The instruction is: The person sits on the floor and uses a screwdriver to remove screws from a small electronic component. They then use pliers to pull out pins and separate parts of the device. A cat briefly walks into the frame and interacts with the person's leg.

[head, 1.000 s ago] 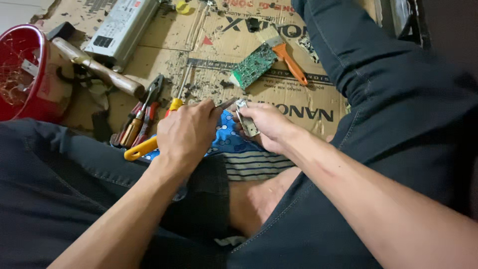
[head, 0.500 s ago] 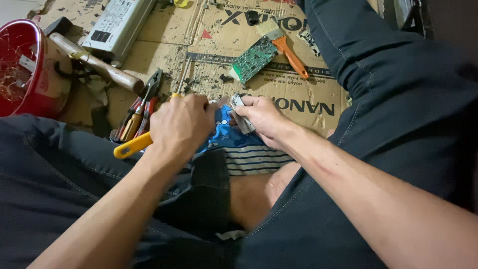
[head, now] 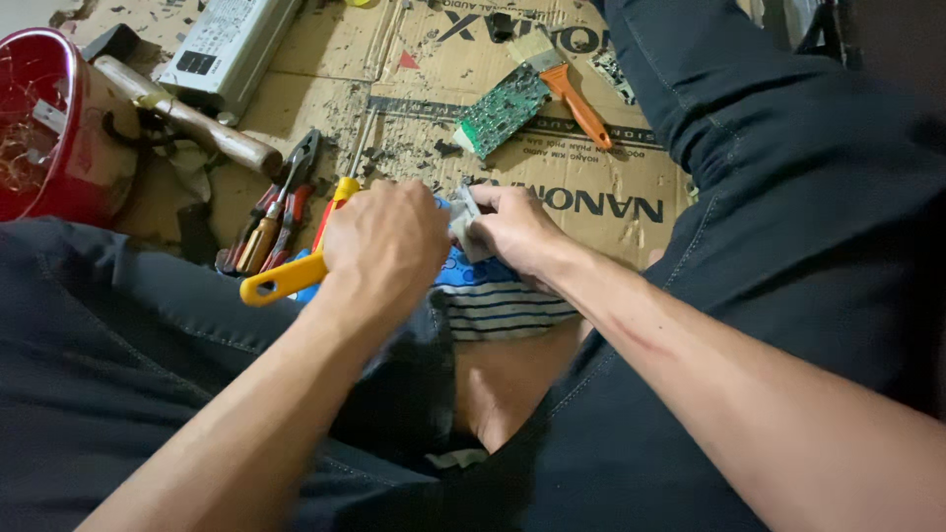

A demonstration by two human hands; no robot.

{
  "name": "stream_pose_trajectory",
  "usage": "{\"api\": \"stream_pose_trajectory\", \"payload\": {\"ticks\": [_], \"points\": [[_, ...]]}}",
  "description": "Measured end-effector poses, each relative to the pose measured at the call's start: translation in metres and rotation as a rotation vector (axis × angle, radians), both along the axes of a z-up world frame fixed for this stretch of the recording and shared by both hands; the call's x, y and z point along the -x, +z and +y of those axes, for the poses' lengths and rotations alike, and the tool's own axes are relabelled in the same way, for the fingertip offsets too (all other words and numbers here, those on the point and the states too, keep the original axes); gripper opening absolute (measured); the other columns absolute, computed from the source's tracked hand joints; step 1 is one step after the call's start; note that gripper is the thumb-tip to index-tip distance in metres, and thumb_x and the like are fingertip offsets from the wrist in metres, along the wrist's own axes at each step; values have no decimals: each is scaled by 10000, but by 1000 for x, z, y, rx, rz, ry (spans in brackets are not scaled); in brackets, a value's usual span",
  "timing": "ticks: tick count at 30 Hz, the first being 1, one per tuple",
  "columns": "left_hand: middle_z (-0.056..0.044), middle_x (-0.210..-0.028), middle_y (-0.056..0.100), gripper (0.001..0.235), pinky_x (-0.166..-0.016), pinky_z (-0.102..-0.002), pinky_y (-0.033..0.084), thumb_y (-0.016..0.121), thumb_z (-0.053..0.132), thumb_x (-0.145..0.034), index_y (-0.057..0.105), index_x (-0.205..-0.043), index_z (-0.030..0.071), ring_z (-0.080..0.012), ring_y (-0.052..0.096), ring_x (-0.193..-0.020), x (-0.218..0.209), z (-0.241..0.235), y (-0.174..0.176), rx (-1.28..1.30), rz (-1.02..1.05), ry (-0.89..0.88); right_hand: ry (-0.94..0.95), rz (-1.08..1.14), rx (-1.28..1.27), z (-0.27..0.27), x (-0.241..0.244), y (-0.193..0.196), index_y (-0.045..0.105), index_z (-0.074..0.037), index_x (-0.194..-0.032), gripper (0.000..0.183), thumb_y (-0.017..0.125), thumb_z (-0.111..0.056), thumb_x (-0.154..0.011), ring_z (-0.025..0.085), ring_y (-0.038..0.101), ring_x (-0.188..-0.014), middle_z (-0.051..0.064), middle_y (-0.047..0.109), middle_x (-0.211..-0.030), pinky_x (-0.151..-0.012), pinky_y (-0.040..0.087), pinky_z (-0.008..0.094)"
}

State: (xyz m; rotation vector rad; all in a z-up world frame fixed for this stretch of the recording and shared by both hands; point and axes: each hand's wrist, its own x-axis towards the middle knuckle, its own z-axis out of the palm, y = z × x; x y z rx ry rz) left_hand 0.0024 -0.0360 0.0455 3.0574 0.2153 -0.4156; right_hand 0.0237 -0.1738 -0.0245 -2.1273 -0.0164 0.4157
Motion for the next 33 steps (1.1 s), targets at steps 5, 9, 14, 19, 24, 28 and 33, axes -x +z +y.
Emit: {"api": "stream_pose_trajectory", "payload": {"ticks": [5,9,14,19,24,28,33], "points": [[-177,-924,767,336,-776,-597,572,530,287,-941,791,-996,83,-420,734,-993,4,-11,14,-12,44,24,86,-66,8,-6,-1,3,782,-299,-972,348,660,-215,-657,192,723,-916,-61,762,-852,-763,558,367],[-166,-1003,772,347,-806,-596,576,460,173,-976,773,-1046,40,-401,719,-1060,9,-20,27,67,75,100,57,-115,27,-10,-12,-17,762,-218,-994,307,622,-206,-721,290,717,-916,41,758,-866,-745,532,449],[-176,-1013,759,363,-841,-607,565,459,205,-941,758,-1042,26,-405,707,-1075,8,-18,16,163,26,143,38,-149,-34,-6,-17,-27,761,-227,-995,300,649,-241,-716,217,719,-863,44,760,-825,-691,510,419],[-190,-1026,742,395,-886,-621,551,456,246,-897,739,-1038,9,-409,693,-1093,-1,-18,-9,286,-31,179,39,-167,-34,-10,-21,-48,749,-252,-974,261,610,-261,-753,222,705,-886,22,757,-831,-722,495,412],[-227,-992,755,421,-906,-568,556,464,252,-874,765,-995,-17,-408,698,-1098,-12,-12,-25,413,-69,259,43,-102,-13,-6,-12,-37,717,-205,-1210,376,620,-356,-880,445,642,-1136,190,740,-1084,-872,519,535],[-171,-930,778,388,-920,-564,559,514,287,-804,788,-916,37,-393,709,-1087,-12,-18,-13,454,142,306,27,-68,89,-4,-9,-27,722,-268,-1157,335,586,-397,-879,361,667,-1118,84,757,-1066,-879,513,538],[-139,-543,579,295,-402,-441,450,456,136,-905,677,-798,-28,-280,610,-431,-56,-3,-100,1134,166,721,38,-169,26,3,12,11,716,-196,-1142,341,621,-257,-820,389,680,-1070,136,746,-973,-876,516,557]]}}
